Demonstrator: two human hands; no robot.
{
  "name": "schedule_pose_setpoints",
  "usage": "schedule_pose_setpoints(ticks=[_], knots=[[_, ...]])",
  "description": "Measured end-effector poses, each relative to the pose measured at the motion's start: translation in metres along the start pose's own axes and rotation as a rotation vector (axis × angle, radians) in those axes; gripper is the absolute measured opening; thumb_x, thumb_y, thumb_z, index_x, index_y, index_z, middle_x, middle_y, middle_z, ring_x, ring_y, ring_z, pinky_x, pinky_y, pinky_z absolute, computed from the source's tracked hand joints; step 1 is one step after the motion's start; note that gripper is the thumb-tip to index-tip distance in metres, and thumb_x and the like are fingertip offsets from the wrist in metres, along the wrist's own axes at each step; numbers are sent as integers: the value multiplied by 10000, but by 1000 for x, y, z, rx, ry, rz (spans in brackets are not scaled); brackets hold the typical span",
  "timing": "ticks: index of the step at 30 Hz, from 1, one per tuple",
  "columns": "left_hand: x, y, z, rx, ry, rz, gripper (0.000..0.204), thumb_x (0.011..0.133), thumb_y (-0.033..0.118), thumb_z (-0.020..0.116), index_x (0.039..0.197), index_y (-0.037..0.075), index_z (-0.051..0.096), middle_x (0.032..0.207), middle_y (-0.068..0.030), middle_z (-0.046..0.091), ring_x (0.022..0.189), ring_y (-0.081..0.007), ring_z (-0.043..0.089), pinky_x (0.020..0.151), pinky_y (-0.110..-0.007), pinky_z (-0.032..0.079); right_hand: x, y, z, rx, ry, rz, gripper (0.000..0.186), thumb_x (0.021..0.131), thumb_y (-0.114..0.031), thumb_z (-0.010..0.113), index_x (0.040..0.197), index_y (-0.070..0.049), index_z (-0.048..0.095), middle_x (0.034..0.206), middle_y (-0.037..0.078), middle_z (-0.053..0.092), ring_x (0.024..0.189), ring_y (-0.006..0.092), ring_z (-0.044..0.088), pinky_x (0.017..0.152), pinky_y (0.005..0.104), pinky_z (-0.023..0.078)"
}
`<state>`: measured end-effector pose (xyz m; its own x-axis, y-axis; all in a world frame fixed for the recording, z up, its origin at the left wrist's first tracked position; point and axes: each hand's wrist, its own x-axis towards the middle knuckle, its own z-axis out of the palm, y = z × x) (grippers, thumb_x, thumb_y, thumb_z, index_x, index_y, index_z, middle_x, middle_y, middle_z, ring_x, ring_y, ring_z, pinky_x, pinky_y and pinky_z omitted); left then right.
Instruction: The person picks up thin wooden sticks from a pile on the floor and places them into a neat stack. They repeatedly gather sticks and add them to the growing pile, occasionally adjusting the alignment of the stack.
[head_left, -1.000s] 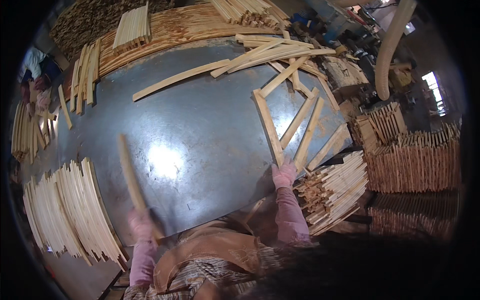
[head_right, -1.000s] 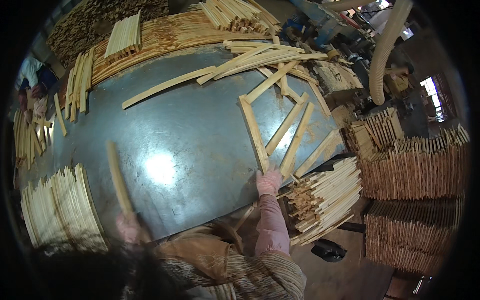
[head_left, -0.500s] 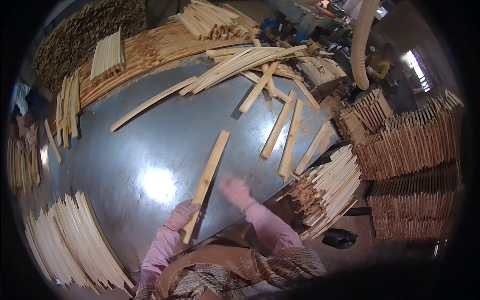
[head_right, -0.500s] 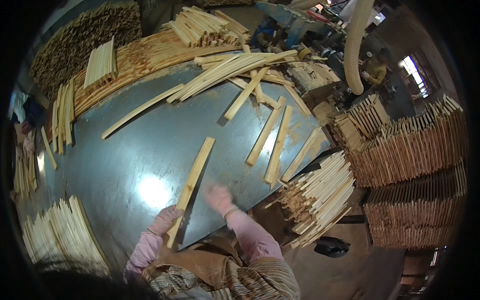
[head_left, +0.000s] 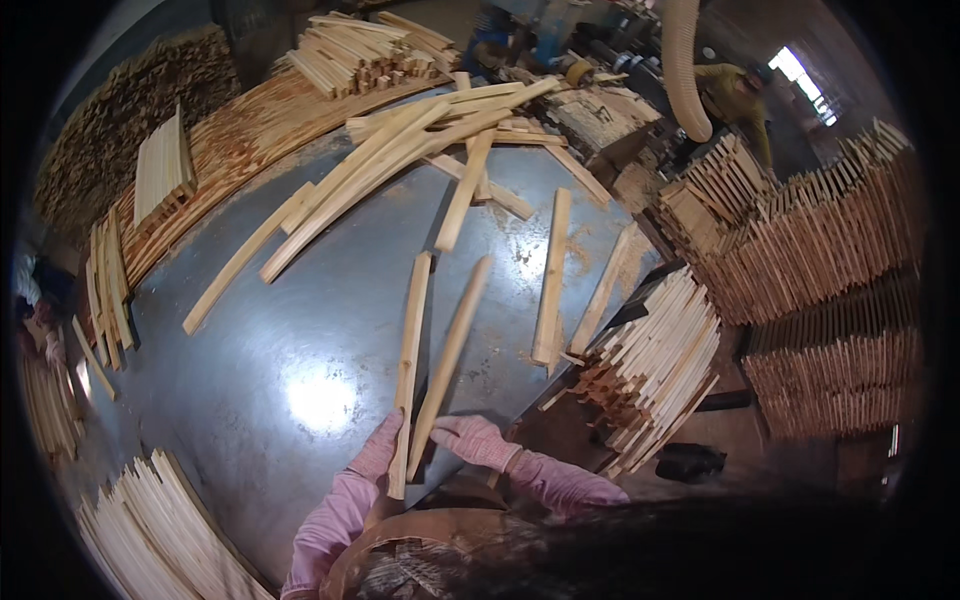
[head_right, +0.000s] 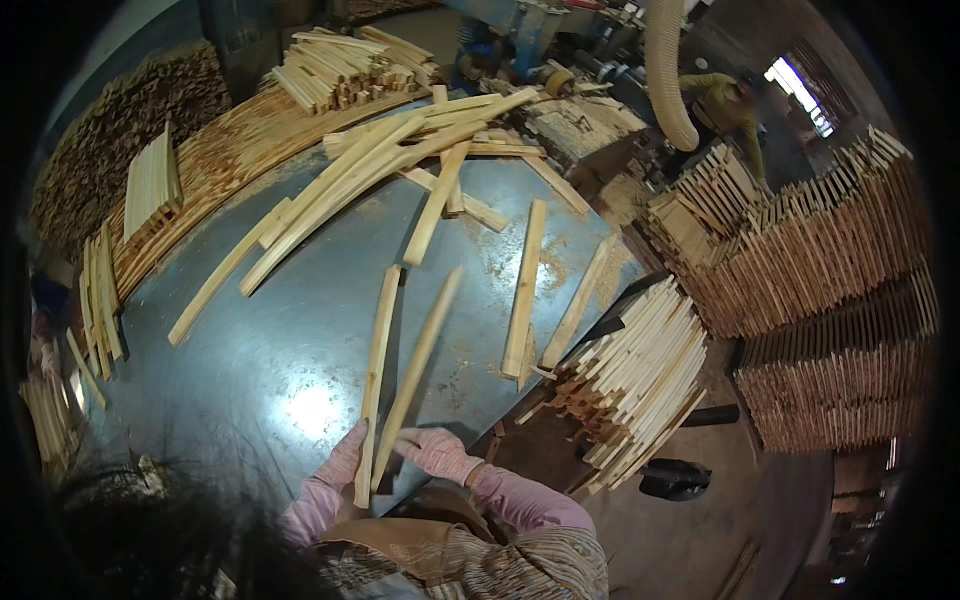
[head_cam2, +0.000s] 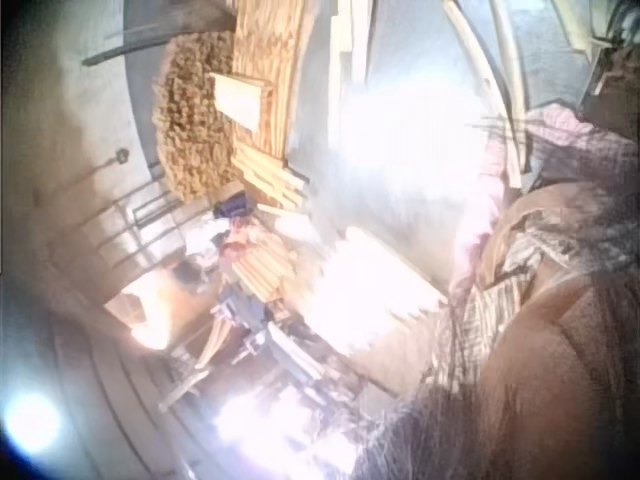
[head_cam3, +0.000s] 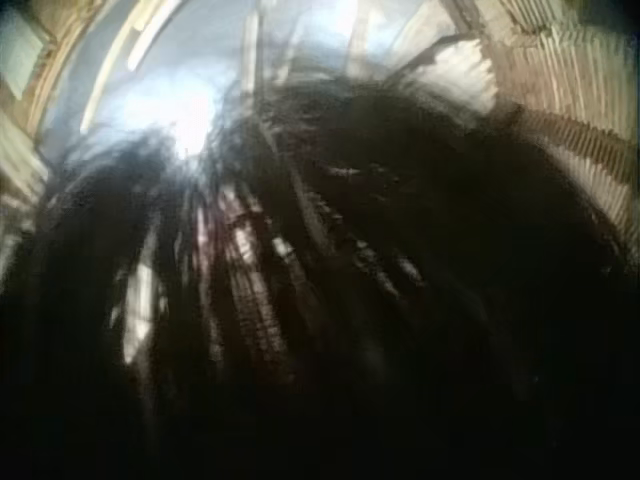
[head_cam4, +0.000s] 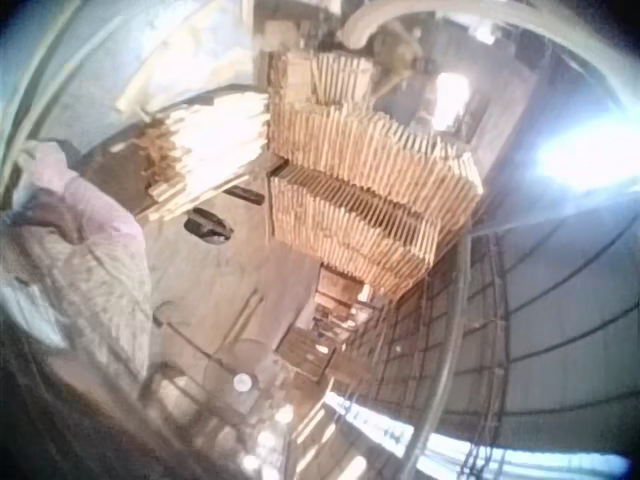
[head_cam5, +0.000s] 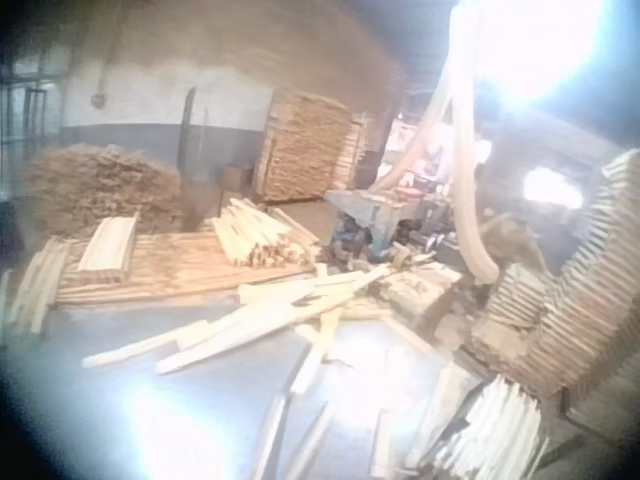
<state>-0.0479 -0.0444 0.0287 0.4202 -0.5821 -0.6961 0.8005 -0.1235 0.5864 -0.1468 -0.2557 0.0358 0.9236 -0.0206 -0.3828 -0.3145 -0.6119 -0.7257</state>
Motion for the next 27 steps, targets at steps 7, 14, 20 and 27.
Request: schedule_pose_setpoints(ticks=[7, 14, 20, 27], knots=[[12, -12, 3, 132, -20, -80, 762, 933, 759, 588, 1225, 61, 677, 809, -46, 677, 675, -141, 636, 631, -280, 526, 97, 134, -169, -437, 864, 770, 787, 822, -526, 782, 1387, -66, 485, 1156, 219, 679, 1096, 419, 639, 966, 499, 506], [6, 3, 4, -133, -74, -40, 677, 958, 705, 597, 1313, 130, 635, 973, -85, 723, 723, -176, 685, 683, -339, 596, 58, 28, -111, 126, 555, 463, 521, 950, -426, 665, 1239, 8, 660, 1107, 260, 733, 1099, 396, 702, 931, 515, 566], [32, -28, 5, -168, -135, -77, 705, 930, 641, 698, 1359, 88, 615, 1092, -90, 726, 916, -198, 716, 797, -362, 607, 12, 65, -82, -239, 613, 539, 697, 916, -476, 687, 1479, -113, 495, 1309, 239, 636, 1248, 394, 606, 1057, 492, 490], [-27, -2, -30, 473, 114, 96, 800, 887, 641, 745, 1402, 47, 595, 1121, -127, 713, 972, -216, 668, 873, -348, 540, 51, 117, -115, -267, 545, 644, 625, 866, -327, 785, 1401, -125, 533, 1173, 203, 712, 1050, 420, 710, 886, 508, 569]])
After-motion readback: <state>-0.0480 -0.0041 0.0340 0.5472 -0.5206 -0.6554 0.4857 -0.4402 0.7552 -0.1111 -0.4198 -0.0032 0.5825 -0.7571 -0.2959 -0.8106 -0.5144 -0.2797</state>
